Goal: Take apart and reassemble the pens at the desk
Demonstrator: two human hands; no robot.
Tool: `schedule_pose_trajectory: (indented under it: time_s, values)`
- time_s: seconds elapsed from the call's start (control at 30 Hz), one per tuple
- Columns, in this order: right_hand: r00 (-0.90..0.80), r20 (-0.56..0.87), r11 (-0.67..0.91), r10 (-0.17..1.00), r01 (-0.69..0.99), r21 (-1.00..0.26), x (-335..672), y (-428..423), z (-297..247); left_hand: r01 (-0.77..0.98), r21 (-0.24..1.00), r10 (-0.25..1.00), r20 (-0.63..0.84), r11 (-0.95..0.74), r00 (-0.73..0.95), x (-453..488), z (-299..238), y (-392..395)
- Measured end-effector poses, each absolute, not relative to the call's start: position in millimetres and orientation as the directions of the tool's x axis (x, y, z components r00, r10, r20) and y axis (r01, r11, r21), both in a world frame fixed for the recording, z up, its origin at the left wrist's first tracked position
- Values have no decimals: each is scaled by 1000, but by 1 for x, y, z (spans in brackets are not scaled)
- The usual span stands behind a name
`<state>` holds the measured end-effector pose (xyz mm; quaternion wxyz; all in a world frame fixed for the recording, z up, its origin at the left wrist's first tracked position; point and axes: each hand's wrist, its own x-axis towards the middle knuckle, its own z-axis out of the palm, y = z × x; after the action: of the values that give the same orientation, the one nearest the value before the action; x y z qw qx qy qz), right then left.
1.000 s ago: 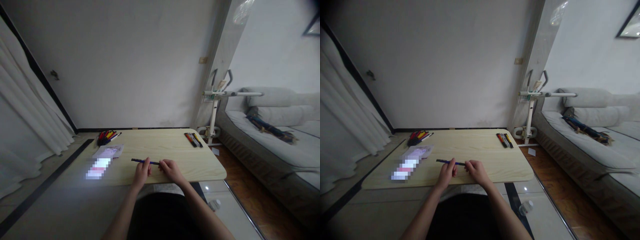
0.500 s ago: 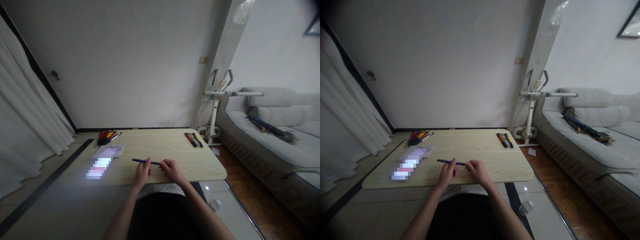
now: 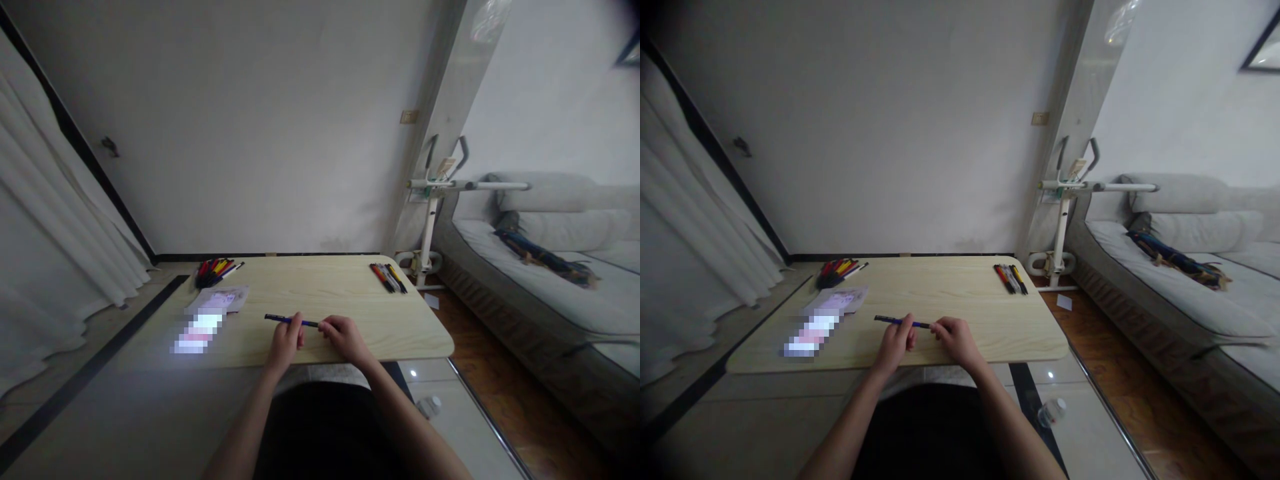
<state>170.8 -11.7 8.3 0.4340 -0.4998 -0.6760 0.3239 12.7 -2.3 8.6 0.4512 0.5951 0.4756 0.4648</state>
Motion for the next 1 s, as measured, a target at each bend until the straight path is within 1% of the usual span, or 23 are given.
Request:
schedule_pose_trajectory:
  time_s: [0.53, 0.83, 1.0]
  values:
    - [-112, 253, 277, 961, 399, -874, 173, -10, 5, 157, 979, 988, 113, -128, 106, 13, 9, -2]
    - [-105, 244, 265, 964, 374, -889, 173, -10, 6, 153, 980, 988, 113, -128, 104, 13, 9, -3]
    - [-96, 231, 250, 968, 393, -885, 171, -9, 4, 145, 984, 991, 88, -103, 104, 14, 12, -3]
